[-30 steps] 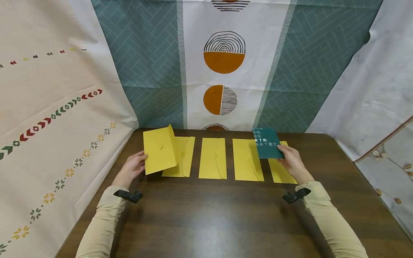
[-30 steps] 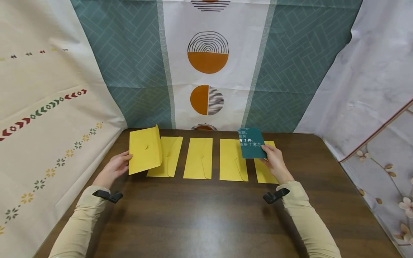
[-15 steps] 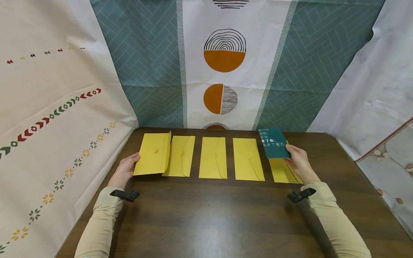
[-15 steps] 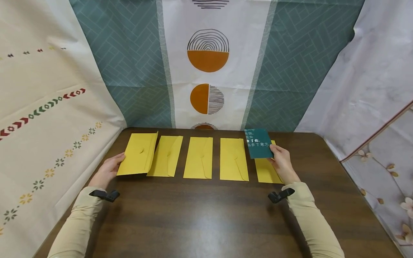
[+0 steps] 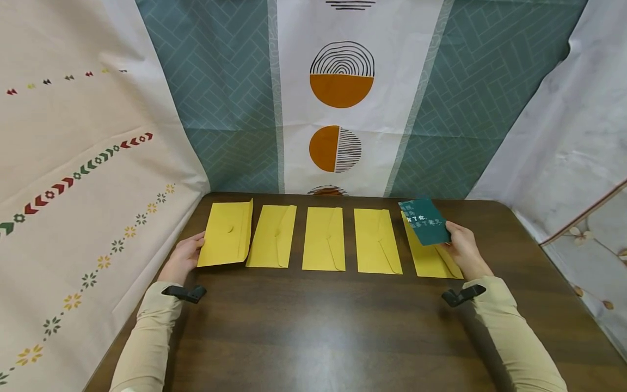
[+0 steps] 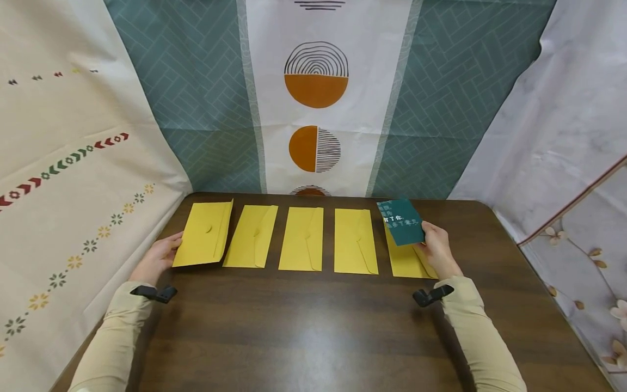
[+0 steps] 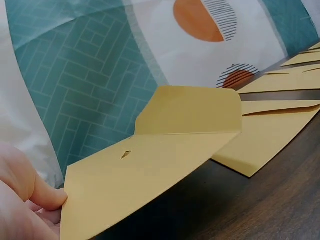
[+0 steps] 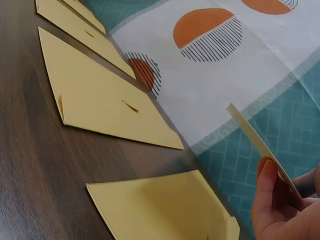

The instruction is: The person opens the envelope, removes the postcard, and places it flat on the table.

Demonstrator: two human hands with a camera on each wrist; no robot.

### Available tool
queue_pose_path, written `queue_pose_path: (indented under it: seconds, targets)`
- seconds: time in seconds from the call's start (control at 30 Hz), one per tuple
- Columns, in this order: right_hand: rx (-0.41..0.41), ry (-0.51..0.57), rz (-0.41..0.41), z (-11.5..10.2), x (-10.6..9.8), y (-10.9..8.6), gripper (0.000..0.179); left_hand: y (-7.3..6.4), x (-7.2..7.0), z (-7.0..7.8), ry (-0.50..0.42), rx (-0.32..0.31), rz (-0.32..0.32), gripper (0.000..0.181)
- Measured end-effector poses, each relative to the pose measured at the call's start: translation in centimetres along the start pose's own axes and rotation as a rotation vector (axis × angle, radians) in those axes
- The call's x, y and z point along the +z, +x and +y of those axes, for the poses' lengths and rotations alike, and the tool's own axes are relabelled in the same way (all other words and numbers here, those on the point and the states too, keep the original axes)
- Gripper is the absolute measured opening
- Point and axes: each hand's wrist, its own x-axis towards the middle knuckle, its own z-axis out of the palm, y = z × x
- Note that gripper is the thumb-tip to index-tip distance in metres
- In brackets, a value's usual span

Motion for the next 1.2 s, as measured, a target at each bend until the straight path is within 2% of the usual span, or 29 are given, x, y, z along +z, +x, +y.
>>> queue_pose_path:
  seconds: [0.17,0.3,0.4,0.53,0.67,0.8,1.0,1.1,1.17,1.2]
  targets:
    - [0.017,0.052,0.023,-0.4,-0.7,0.1,0.062,0.1,-0.5,0.0,0.075,0.019,-0.047,0.055]
    - [0.009,0.099,0.051,-0.5,-1.5,0.2,0.049,0.2,-0.9,0.0,0.065,-0.006,-0.039,0.055]
    - [0.006,0.111,0.063,-0.6,-2.2,0.3,0.049,0.3,-1.1,-0.1,0.065,-0.020,-0.014,0.056]
    - [0.011,0.095,0.085,-0.7,-3.2,0.7,0.066,0.6,-1.3,-0.3,0.101,0.021,0.037,0.056]
    - [0.030,0.090,0.152,-0.6,-4.3,1.0,0.068,0.9,-1.4,-0.5,0.125,0.064,0.088,0.057]
    - [0.041,0.069,0.222,-0.3,-5.2,1.4,0.056,1.1,-1.6,-0.6,0.147,0.068,0.121,0.056]
    - [0.058,0.089,0.278,0.0,-6.2,1.8,0.050,1.4,-1.8,-0.8,0.176,0.086,0.162,0.054]
    - [0.039,0.110,0.278,0.1,-6.7,1.9,0.028,1.6,-2.0,-0.8,0.226,0.103,0.168,0.053]
    - [0.026,0.114,0.273,0.0,-7.1,1.8,0.007,1.7,-2.2,-0.8,0.261,0.112,0.163,0.053]
    - [0.022,0.117,0.269,0.0,-7.3,1.8,0.004,1.7,-2.3,-0.8,0.280,0.115,0.162,0.053]
